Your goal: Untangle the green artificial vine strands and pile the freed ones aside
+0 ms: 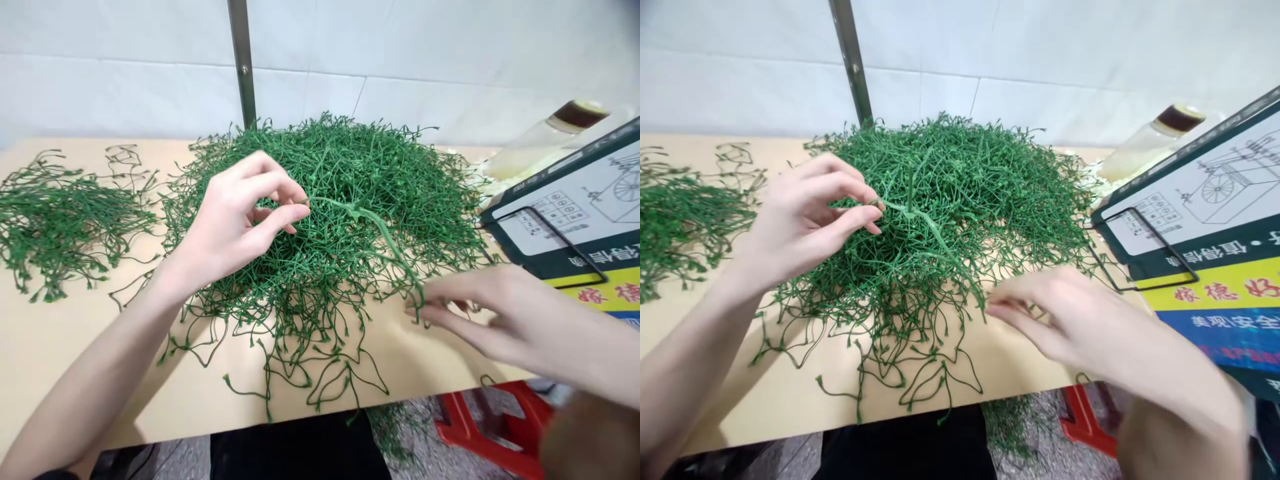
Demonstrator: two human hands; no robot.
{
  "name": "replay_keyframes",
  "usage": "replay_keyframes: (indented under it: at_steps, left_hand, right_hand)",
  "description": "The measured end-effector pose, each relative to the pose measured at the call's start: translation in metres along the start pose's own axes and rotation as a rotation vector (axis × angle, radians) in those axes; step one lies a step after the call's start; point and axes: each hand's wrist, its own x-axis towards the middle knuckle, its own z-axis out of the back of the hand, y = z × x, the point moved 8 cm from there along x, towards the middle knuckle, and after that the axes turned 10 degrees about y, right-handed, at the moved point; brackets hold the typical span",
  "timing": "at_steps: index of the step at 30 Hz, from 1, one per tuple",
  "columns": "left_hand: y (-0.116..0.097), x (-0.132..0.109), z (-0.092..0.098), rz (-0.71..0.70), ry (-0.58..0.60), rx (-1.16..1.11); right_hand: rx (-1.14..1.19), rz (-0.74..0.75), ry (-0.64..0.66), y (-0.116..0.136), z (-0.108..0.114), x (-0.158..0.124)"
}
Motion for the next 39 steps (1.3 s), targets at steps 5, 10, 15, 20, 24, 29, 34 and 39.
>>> replay_keyframes:
  at_steps: [5,10,15,20,24,29,34,39]
  left_hand:
    - [0.018,0.002,-0.005,0.182,-0.009,-0.284]
    - [0.033,0.005,-0.002,0.236,-0.057,-0.337]
    - [0.041,0.009,-0.005,0.238,-0.052,-0.416]
    - [0.041,0.01,0.0,0.229,-0.106,-0.37]
    - [0.036,0.009,0.001,0.187,-0.117,-0.376]
    - [0.027,0.007,0.005,0.093,-0.15,-0.328]
    - [0.017,0.009,0.013,-0.07,0.006,-0.269]
    - [0.011,0.007,0.017,-0.11,0.252,-0.152]
  right_hand:
    - [0.206,0.181,0.04,0.022,0.012,0.088]
    - [0.419,0.329,0.008,0.03,0.018,0.132]
    - [0.47,0.357,0.059,0.03,0.006,0.148]
    - [0.362,0.386,-0.043,0.028,0.007,0.15]
    - [0.457,0.402,-0.02,0.027,0.008,0.151]
    - [0.658,0.439,-0.012,0.027,0.007,0.157]
    - [0.57,0.384,-0.2,0.019,0.027,0.146]
    - [0.328,0.417,-0.324,0.031,0.049,0.121]
